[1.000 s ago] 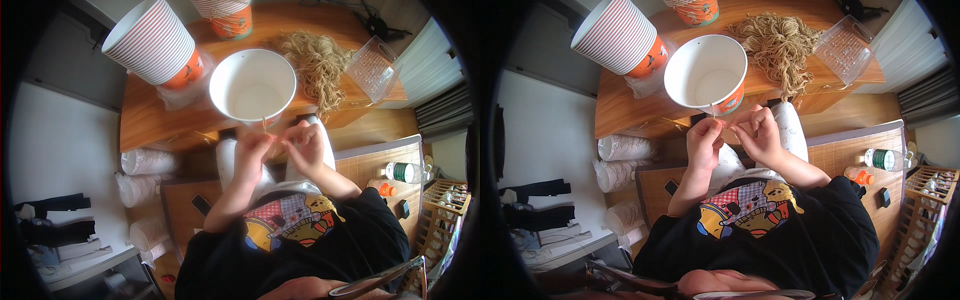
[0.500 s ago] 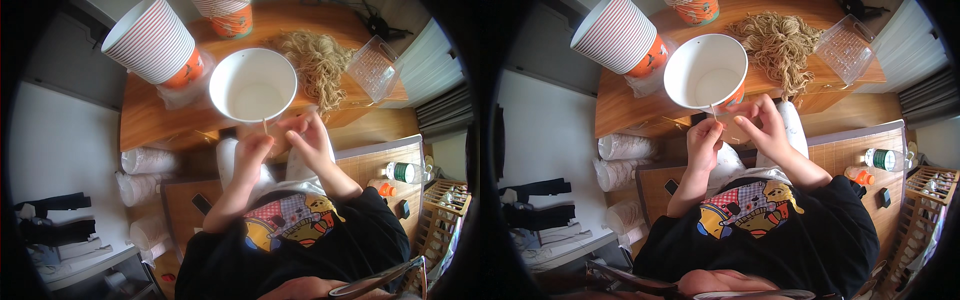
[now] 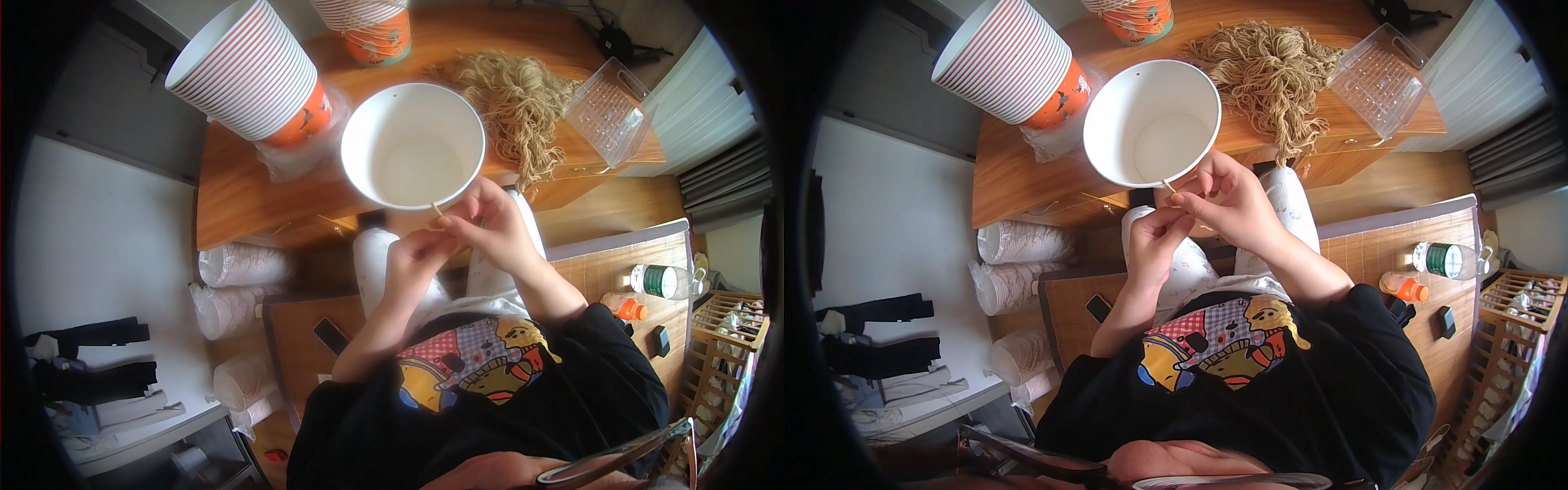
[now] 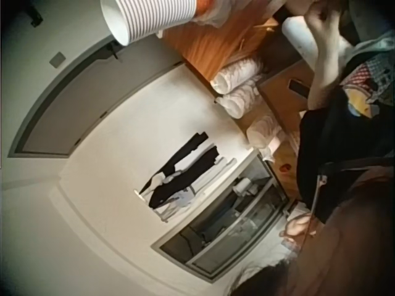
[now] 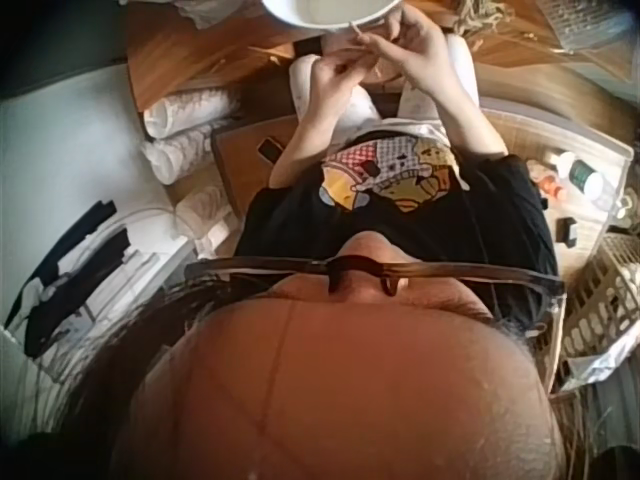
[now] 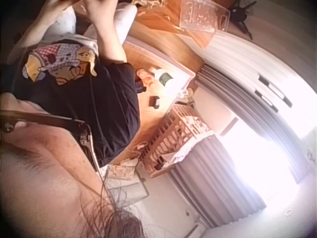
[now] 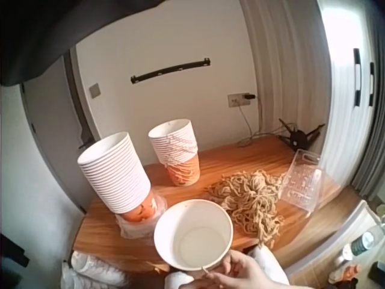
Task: Attaching a twine handle to a decorative paper cup by threading it through pre-made holes and tying knots.
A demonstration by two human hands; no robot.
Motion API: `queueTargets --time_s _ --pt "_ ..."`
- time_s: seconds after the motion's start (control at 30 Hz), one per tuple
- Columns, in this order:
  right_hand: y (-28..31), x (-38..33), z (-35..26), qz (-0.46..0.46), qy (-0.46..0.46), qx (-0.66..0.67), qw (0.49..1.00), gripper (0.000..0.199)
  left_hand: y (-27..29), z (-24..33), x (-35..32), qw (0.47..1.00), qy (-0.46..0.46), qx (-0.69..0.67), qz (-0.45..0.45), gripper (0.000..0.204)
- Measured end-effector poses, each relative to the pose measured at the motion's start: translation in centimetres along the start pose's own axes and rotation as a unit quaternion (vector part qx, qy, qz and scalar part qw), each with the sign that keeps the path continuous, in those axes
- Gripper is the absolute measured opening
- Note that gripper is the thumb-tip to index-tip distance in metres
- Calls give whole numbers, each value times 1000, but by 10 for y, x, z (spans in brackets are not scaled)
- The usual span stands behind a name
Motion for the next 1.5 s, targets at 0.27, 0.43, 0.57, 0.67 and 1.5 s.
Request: queueTargets --time_s 0.27,0.43,0.57,0.67,1.5 --pt "3 -2 7 59 53 44 996 30 2 3 4 999 28 11 -27 14" --pt "4 -4 14 22 10 70 997 20 5 6 3 999 28 -27 -20 14" --pt "4 -14 24 -38 5 46 998 16 6 8 0 999 26 -45 15 20" --pt "-2 -25 36 -105 -32 72 991 21 7 24 1 998 -17 -41 36 22" --pt "8 -40 34 -68 -29 -70 995 13 -3 12 3 994 53 -93 11 9"
Point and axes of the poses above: each hand's wrist, its own x-axis towards the middle knuckle, its own y-axis out of the back of the hand, z = x × y, the point moved 6 cm from there along x, towards the middle knuckle, and after that the axes turned 9 degrees about -y, right-handed, at the moved point
